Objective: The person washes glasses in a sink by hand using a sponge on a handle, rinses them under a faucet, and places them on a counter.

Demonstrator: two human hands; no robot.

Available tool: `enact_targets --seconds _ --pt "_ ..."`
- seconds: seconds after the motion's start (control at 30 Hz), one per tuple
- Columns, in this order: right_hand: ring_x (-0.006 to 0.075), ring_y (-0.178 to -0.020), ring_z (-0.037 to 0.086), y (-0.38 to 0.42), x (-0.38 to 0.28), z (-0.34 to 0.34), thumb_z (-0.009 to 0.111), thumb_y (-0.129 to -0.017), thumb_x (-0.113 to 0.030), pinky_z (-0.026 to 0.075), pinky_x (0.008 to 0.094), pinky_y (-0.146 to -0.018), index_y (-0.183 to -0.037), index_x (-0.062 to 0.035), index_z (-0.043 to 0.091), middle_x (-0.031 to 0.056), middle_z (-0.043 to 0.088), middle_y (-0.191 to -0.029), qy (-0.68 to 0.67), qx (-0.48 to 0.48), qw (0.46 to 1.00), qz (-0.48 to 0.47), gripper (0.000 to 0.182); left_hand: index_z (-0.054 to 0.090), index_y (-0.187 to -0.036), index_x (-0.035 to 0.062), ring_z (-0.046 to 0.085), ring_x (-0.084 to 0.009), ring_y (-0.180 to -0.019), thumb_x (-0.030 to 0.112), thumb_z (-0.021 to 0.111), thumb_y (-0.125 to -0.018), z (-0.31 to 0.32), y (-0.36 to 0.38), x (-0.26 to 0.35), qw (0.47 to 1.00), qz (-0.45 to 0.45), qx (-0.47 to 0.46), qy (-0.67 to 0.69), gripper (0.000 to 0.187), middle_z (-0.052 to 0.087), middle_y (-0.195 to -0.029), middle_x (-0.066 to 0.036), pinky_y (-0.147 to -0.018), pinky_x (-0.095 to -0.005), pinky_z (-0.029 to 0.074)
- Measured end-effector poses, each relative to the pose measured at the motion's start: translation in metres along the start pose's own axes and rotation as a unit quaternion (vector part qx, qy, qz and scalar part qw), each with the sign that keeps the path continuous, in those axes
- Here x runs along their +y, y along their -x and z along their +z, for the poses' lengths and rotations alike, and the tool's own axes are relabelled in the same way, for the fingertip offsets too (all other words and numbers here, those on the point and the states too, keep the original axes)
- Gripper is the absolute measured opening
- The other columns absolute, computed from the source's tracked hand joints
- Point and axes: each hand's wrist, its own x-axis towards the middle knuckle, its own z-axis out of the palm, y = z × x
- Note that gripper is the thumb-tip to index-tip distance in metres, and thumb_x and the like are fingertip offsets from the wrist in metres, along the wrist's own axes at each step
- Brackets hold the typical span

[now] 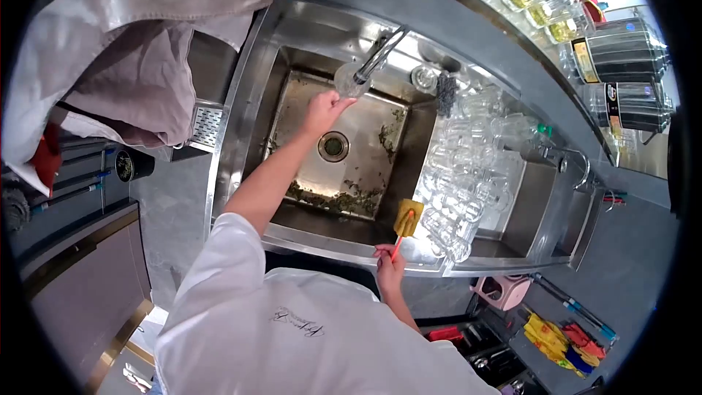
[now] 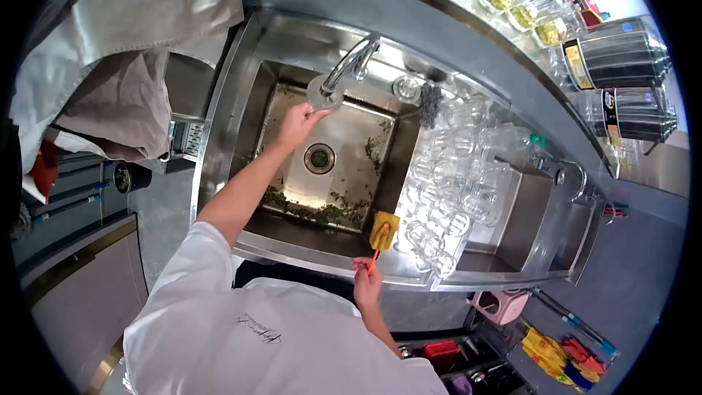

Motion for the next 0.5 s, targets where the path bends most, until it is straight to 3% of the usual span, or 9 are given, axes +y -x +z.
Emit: enact_targets --seconds 0.03,0.07,0.13,0.27,0.43,0.5 --pt "0.0035 -0.059 0.042 -0.009 -0.004 0.001 0.042 -0.095 0.000 0.033 0.0190 -0.054 -0.099 -0.0015 0.063 0.0012 0.058 -0.079 -0.003 -0.014 1.000 -0.013 0.021 0.062 -0.072 0.0020 0.054 -0.0271 -0.055 0.042 0.070 -0.085 -0.013 -0.004 0.011 0.989 -0.065 -0.008 -0.136 0.043 0.056 -0.060 -0.013 -0.056 -0.0387 0.045" --pt "0.0039 -0.059 0.042 -0.012 -0.008 0.001 0.043 -0.095 -0.002 0.033 0.0192 -0.054 -0.098 -0.0015 0.063 0.0004 0.056 -0.075 -0.024 -0.016 1.000 -0.010 0.020 0.062 -0.072 0.0020 0.054 -0.0271 -0.055 0.042 0.070 -0.085 -0.020 -0.003 0.018 0.988 -0.059 0.001 -0.140 0.043 0.056 -0.060 -0.013 -0.056 -0.0387 0.045" --pt "0.0039 -0.054 0.040 -0.023 -0.010 0.002 0.047 -0.096 -0.011 0.029 0.0192 -0.046 -0.093 -0.0036 0.062 -0.0006 0.053 -0.066 0.002 -0.025 0.999 -0.048 0.017 0.053 -0.063 0.0031 0.058 -0.0332 -0.058 0.055 0.066 -0.082 -0.032 0.006 0.028 0.982 -0.013 -0.041 -0.183 0.057 0.058 -0.060 -0.015 -0.058 -0.0437 0.046" --pt "0.0042 -0.053 0.039 -0.048 -0.011 -0.008 0.047 -0.098 -0.017 0.029 0.0206 -0.045 -0.087 -0.0047 0.059 -0.0025 0.047 -0.061 -0.073 -0.059 0.995 -0.014 0.020 0.057 -0.064 0.0024 0.061 -0.0359 -0.061 0.048 0.065 -0.086 -0.049 0.020 0.062 0.956 0.060 -0.056 -0.282 0.051 0.060 -0.062 -0.017 -0.057 -0.0445 0.047" --pt "0.0056 -0.049 0.040 -0.078 -0.043 0.024 0.042 -0.102 -0.022 0.030 0.0222 -0.043 -0.082 -0.0066 0.055 -0.0030 0.042 -0.058 0.099 -0.013 0.978 -0.185 0.029 0.063 -0.068 0.0033 0.065 -0.0358 -0.068 0.047 0.061 -0.088 -0.063 0.020 0.101 0.924 0.055 -0.094 -0.368 0.048 0.064 -0.068 -0.018 -0.060 -0.0443 0.050" --pt "0.0061 -0.049 0.043 -0.090 -0.076 0.036 0.042 -0.103 -0.022 0.034 0.0228 -0.044 -0.080 -0.0067 0.055 -0.0024 0.043 -0.057 0.076 -0.059 0.993 -0.065 0.030 0.066 -0.071 0.0034 0.066 -0.0352 -0.070 0.046 0.061 -0.088 -0.057 0.010 0.103 0.906 0.056 -0.109 -0.405 0.047 0.066 -0.071 -0.017 -0.061 -0.0430 0.052"
